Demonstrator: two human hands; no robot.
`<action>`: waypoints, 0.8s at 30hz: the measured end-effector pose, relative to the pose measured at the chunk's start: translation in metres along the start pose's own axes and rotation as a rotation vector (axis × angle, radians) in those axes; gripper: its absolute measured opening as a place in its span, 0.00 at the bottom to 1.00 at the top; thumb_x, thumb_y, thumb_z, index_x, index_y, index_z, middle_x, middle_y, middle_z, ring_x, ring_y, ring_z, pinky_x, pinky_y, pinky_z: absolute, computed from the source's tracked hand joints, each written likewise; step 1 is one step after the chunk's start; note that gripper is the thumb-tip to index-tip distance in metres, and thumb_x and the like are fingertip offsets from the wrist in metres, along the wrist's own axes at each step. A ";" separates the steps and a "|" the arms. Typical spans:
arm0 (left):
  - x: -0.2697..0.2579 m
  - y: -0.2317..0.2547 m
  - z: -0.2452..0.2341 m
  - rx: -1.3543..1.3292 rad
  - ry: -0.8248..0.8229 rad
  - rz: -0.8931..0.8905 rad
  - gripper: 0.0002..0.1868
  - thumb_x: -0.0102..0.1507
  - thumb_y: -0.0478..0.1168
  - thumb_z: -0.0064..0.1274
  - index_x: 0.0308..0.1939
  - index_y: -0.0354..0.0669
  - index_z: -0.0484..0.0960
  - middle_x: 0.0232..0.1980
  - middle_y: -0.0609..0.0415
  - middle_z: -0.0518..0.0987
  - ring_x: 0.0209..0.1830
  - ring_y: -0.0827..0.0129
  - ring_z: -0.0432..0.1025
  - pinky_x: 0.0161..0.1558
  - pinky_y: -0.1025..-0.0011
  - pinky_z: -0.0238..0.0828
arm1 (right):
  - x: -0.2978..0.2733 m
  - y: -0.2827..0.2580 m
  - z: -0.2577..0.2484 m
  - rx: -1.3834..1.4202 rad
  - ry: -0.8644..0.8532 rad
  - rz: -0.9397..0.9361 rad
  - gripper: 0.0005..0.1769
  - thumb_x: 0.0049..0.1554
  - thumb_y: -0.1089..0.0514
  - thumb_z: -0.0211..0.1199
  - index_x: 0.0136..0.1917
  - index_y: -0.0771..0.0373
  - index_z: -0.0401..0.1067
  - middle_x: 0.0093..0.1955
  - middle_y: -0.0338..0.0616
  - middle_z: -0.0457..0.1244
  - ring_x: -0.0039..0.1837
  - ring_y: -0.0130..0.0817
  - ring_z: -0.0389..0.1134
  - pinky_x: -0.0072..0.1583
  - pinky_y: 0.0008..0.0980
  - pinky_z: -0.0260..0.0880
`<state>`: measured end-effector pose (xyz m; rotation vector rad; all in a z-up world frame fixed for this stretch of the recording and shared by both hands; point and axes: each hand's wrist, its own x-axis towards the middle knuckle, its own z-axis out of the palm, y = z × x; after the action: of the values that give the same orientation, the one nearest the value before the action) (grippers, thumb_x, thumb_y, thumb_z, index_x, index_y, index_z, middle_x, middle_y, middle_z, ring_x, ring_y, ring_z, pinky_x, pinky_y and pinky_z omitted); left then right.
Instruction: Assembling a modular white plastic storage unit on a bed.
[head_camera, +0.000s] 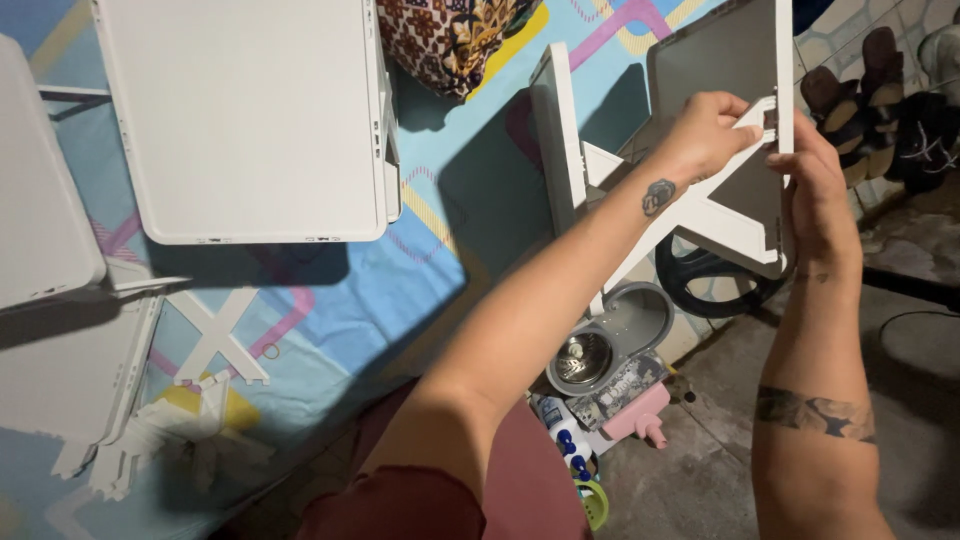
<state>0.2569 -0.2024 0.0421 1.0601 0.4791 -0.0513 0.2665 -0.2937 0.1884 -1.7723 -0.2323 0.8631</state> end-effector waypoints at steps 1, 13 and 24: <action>0.005 -0.005 0.000 0.000 0.002 0.001 0.20 0.57 0.36 0.63 0.51 0.31 0.83 0.47 0.41 0.88 0.44 0.61 0.85 0.45 0.67 0.81 | 0.000 -0.002 0.003 0.000 -0.002 -0.001 0.34 0.53 0.61 0.49 0.73 0.67 0.66 0.64 0.41 0.63 0.68 0.30 0.62 0.71 0.26 0.58; -0.027 0.035 -0.013 0.200 -0.096 0.059 0.18 0.65 0.48 0.43 0.43 0.39 0.83 0.30 0.50 0.90 0.30 0.63 0.84 0.37 0.63 0.77 | 0.002 0.009 0.007 -0.089 0.025 0.059 0.31 0.68 0.42 0.43 0.71 0.66 0.70 0.55 0.42 0.63 0.61 0.31 0.62 0.66 0.30 0.59; -0.107 0.131 -0.060 0.545 0.425 0.107 0.33 0.55 0.69 0.44 0.40 0.48 0.88 0.31 0.47 0.86 0.34 0.51 0.82 0.38 0.55 0.77 | -0.006 0.000 0.067 0.230 0.079 0.006 0.32 0.66 0.42 0.45 0.69 0.70 0.67 0.69 0.48 0.64 0.71 0.37 0.63 0.75 0.36 0.56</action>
<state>0.1751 -0.1067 0.1690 1.6425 0.8182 0.1498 0.2185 -0.2469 0.1819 -1.5886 -0.0724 0.7891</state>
